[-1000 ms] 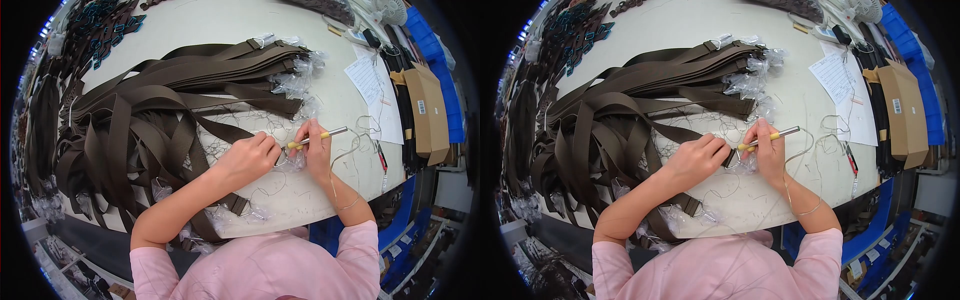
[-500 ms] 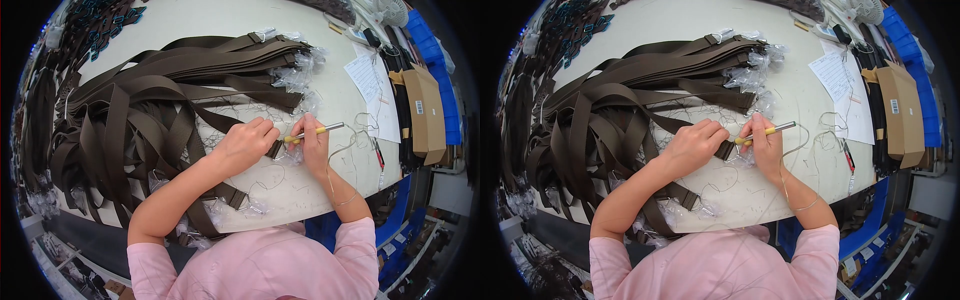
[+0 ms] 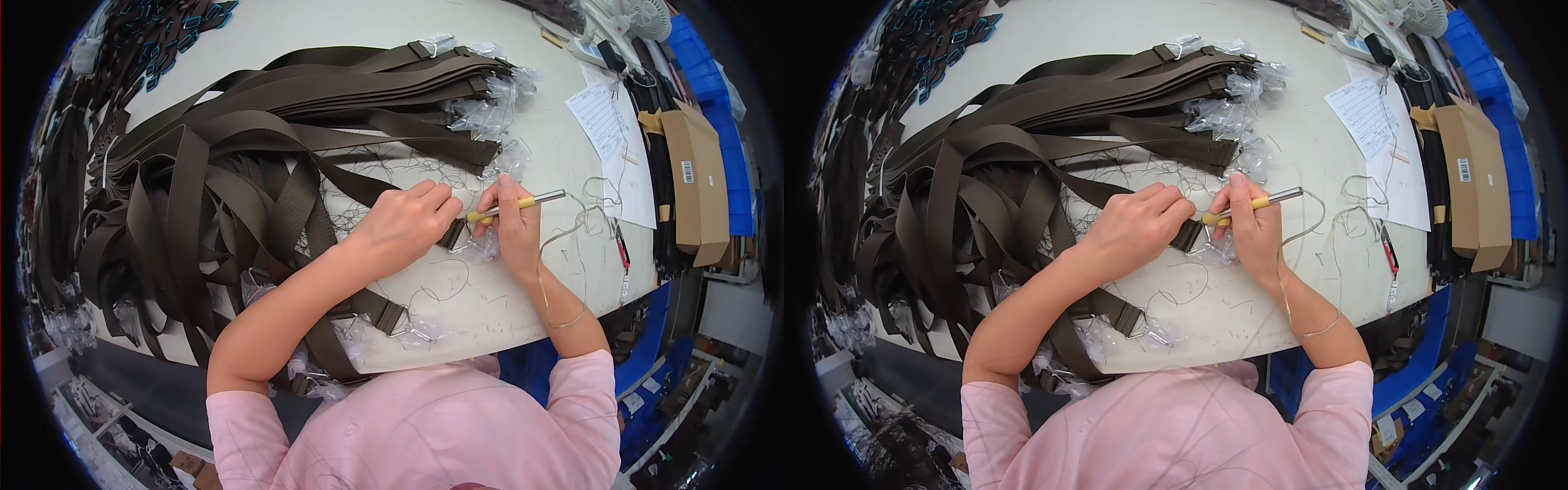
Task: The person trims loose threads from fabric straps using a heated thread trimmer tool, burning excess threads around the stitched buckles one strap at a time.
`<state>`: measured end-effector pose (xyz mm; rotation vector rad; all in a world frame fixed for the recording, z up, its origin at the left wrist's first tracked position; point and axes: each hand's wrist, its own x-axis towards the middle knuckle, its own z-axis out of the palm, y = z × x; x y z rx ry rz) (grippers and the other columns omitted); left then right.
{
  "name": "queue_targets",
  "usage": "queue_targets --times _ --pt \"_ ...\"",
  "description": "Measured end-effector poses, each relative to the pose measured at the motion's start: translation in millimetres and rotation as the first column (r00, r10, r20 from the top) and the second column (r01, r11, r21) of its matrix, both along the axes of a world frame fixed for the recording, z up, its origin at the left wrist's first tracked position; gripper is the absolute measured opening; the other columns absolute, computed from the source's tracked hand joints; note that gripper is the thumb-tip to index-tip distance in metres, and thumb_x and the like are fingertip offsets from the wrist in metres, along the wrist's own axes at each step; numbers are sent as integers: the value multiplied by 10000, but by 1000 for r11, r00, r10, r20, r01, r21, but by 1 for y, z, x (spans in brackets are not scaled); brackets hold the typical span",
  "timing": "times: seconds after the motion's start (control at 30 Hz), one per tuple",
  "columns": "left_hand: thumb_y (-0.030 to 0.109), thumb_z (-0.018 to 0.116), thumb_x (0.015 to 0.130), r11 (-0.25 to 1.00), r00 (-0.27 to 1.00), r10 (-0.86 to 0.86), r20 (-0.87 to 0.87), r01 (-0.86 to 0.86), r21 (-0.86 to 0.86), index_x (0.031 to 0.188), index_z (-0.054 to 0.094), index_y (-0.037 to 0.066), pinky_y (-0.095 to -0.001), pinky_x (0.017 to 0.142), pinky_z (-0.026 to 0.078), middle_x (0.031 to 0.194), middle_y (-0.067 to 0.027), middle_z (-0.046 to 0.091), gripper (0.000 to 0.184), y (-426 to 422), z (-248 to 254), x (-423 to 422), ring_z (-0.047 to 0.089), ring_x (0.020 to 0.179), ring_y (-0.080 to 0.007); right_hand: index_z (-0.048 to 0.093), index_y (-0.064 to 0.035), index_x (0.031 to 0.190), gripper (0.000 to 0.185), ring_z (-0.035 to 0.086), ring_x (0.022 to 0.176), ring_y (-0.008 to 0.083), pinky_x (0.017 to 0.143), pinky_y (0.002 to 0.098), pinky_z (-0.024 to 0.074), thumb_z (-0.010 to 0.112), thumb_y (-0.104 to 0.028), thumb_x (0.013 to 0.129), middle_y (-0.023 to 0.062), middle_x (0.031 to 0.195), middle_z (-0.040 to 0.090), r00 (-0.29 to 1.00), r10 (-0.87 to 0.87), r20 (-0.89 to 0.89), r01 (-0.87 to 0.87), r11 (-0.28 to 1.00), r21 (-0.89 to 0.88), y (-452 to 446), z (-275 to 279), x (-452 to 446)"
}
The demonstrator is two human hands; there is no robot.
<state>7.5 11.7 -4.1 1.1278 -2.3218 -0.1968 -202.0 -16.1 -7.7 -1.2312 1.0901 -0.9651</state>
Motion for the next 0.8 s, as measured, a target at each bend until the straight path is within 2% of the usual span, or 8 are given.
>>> queue_targets --times 0.23,0.33,0.43,0.53,0.63,0.7,0.77,0.8 --pt "47 686 796 1000 1000 -6 0 6 2 965 633 74 -323 593 547 856 -24 589 179 -1 1 1 648 824 -184 608 -21 819 483 577 533 94 498 238 481 432 -343 1133 41 735 624 1000 12 -5 -12 1000 -6 0 1 0" --pt "37 689 738 1000 1000 -21 -5 21 -4 925 585 48 -334 612 563 866 -47 572 214 0 1 1 644 861 -199 609 -21 822 478 579 538 96 500 239 486 432 -340 1132 43 736 626 1000 12 -14 -12 1000 -1 0 2 0" --pt "15 685 842 999 999 22 -45 -21 31 988 634 48 -319 601 555 885 -36 622 158 -3 -3 2 670 822 -203 604 -23 824 479 582 534 100 494 235 476 426 -343 1133 45 733 627 1000 1 0 -1 1000 7 0 2 0" --pt "-7 666 888 879 902 264 -341 -79 471 1058 643 20 -303 650 569 984 -72 652 174 -7 4 7 686 850 -226 586 -32 807 504 584 512 104 461 220 424 401 -367 1135 45 716 620 997 -45 66 44 999 12 -2 6 -1" --pt "-17 637 915 781 854 216 -473 140 609 1116 648 7 -300 706 576 1096 -100 649 203 -9 19 21 691 874 -252 565 -44 783 533 584 487 106 431 212 359 373 -394 1137 45 699 614 988 -78 135 77 997 15 -9 3 -8" --pt "2 688 867 899 948 91 -305 53 435 1121 669 32 -322 731 585 1128 -92 628 257 0 22 15 673 946 -249 552 -53 768 549 582 471 106 417 212 319 357 -409 1137 45 691 611 988 -65 139 63 998 21 -7 3 -7" --pt "10 705 836 991 994 45 -96 -32 134 1099 676 47 -332 725 588 1110 -78 627 267 4 8 5 657 977 -237 576 -36 798 523 599 513 118 456 213 408 377 -381 1138 58 699 617 998 -3 68 1 1000 26 -4 8 -5" --pt "26 700 786 991 1000 -19 -19 22 134 1055 657 34 -341 716 586 1070 -78 614 273 3 7 5 633 992 -236 582 -30 808 516 604 526 121 470 217 433 383 -373 1138 61 701 617 999 11 46 -12 999 29 -2 10 -2"
